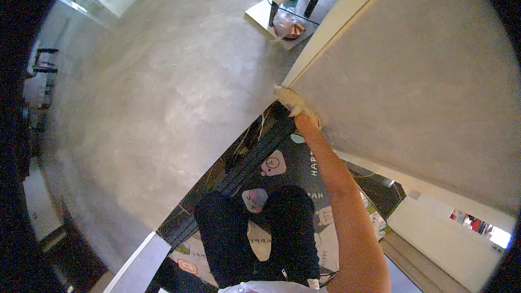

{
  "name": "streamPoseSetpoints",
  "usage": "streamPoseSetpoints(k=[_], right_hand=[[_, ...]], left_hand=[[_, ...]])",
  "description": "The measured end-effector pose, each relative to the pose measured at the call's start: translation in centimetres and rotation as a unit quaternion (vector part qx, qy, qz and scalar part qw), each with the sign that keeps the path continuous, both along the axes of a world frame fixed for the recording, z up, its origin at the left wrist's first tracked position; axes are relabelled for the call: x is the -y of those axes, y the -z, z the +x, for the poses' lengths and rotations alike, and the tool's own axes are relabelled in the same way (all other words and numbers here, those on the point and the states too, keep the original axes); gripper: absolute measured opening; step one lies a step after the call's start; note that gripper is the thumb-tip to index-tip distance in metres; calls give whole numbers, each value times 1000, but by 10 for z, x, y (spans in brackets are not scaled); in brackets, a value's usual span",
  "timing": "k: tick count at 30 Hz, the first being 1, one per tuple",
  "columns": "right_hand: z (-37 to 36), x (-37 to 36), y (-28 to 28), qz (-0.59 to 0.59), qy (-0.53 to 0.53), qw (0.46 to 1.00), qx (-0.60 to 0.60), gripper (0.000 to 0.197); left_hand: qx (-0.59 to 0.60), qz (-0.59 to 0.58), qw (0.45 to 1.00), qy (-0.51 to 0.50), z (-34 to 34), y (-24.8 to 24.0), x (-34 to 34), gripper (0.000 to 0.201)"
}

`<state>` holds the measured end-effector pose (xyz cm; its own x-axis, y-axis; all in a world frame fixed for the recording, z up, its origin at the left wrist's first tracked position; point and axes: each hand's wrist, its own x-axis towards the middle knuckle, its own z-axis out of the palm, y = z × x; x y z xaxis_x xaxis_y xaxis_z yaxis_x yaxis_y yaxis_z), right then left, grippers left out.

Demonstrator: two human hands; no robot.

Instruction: The person cleans a white sink and the adjacent counter area using a cloth, then wipes a door frame.

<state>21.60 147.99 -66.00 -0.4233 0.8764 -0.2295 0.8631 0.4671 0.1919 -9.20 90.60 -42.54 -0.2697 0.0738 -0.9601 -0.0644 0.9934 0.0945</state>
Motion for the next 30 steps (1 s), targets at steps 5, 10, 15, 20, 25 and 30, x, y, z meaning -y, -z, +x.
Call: streamPoseSetpoints(k=[5, 10, 15, 20, 25, 30], right_hand=[[1, -8, 84, -24, 51, 998, -22, 19], [10, -2, 152, 36, -15, 996, -82, 19], [59, 23, 169, 30, -39, 999, -2, 18], [86, 80, 120, -51, 145, 988, -27, 21], [140, 138, 38, -40, 183, 981, 48, 23], [162, 157, -95, 229, 210, 950, -24, 29]], left_hand=[[4, -13, 1000, 20, -13, 46, 10, 58], [2, -27, 999, 41, -31, 71, 25, 59], [18, -7, 997, 78, -58, 86, 30, 60], [-193, 296, 925, 137, -102, 124, -32, 29], [-225, 435, 861, 136, -39, 73, -211, 17], [-258, 643, 670, 266, 34, 30, -296, 16]])
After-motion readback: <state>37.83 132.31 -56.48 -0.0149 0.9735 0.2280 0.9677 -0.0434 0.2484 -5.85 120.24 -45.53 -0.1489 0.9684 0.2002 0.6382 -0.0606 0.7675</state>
